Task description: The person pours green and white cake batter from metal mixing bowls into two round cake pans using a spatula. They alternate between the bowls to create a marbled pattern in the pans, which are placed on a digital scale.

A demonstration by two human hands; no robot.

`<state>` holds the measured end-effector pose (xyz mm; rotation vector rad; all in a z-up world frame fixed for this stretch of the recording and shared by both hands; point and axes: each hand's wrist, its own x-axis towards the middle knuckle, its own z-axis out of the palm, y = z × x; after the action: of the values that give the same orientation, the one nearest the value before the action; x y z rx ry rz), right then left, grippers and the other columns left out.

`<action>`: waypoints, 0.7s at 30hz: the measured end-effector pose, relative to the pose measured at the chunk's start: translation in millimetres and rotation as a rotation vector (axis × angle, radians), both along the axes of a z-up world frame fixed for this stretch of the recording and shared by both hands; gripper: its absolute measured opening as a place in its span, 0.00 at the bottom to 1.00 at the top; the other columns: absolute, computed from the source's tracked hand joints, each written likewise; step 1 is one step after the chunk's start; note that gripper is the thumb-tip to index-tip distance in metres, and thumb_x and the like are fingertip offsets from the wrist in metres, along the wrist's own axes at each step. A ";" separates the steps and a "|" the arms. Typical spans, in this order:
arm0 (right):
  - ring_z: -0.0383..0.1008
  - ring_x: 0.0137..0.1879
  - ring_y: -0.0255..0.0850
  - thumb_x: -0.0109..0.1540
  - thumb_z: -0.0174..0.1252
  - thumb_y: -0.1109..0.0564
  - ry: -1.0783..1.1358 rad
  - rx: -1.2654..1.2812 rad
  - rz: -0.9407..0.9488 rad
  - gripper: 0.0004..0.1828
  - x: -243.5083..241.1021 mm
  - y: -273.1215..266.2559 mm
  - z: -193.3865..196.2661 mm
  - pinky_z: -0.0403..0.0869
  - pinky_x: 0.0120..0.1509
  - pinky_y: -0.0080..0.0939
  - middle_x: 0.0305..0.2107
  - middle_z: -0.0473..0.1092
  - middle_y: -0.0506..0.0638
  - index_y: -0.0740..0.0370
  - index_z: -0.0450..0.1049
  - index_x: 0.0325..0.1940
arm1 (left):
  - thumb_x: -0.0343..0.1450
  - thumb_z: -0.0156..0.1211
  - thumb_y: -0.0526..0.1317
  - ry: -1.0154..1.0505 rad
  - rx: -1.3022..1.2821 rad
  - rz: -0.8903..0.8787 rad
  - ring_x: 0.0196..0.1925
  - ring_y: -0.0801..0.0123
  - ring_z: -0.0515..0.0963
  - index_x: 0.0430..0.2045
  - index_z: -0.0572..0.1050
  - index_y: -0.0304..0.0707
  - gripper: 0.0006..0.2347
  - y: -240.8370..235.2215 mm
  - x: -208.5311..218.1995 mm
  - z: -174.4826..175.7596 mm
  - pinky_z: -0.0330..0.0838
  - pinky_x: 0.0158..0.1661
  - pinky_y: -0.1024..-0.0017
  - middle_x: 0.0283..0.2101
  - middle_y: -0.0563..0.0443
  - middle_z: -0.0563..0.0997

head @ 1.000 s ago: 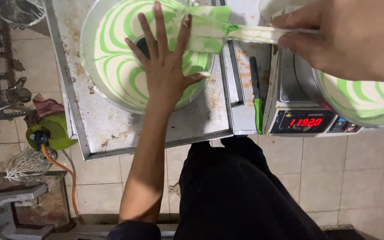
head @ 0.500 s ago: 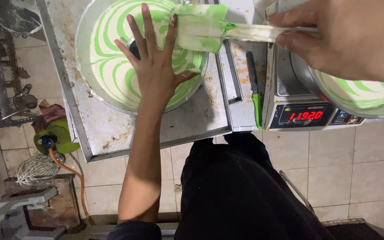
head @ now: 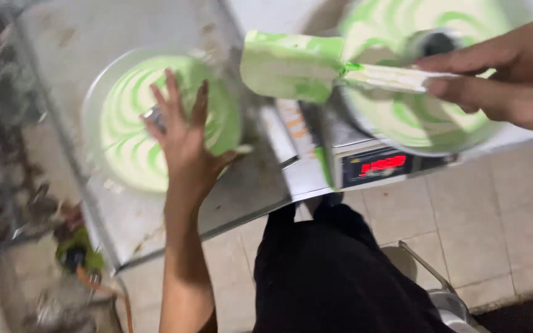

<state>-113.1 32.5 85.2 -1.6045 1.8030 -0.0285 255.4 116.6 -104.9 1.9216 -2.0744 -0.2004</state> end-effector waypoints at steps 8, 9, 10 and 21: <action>0.58 0.20 0.51 0.67 0.57 0.52 0.032 -0.199 -0.096 0.27 -204.6 68.7 3.2 0.51 0.23 0.45 0.13 0.63 0.67 0.53 0.77 0.71 | 0.55 0.63 0.83 -0.118 -0.127 -0.245 0.79 0.39 0.32 0.79 0.47 0.53 0.60 -46.6 -177.6 85.3 0.42 0.74 0.29 0.76 0.39 0.29; 0.61 0.21 0.55 0.68 0.56 0.48 0.078 -0.210 -0.120 0.31 -249.6 73.8 -17.7 0.52 0.25 0.46 0.16 0.66 0.72 0.58 0.74 0.76 | 0.55 0.37 0.98 -0.249 -0.276 -0.287 0.79 0.33 0.40 0.78 0.53 0.61 0.61 -53.5 -204.6 81.0 0.49 0.69 0.21 0.77 0.39 0.37; 0.61 0.21 0.55 0.68 0.56 0.48 0.076 -0.221 -0.132 0.31 -241.2 82.6 -8.9 0.52 0.25 0.46 0.16 0.66 0.72 0.58 0.74 0.76 | 0.55 0.37 0.98 -0.251 -0.288 -0.297 0.79 0.33 0.40 0.78 0.53 0.61 0.61 -56.2 -230.2 81.8 0.49 0.69 0.21 0.77 0.39 0.37; 0.67 0.14 0.43 0.68 0.49 0.37 0.574 0.120 0.060 0.23 -204.6 79.2 36.8 0.68 0.22 0.42 0.09 0.75 0.53 0.24 0.70 0.68 | 0.65 0.83 0.44 -0.120 -0.379 -0.479 0.78 0.31 0.48 0.73 0.57 0.51 0.43 -41.0 -363.4 49.8 0.30 0.68 0.26 0.76 0.36 0.45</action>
<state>-317.6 111.7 122.0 -1.6868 2.1212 0.6131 -108.0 75.6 -55.1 1.2308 -2.4127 0.2002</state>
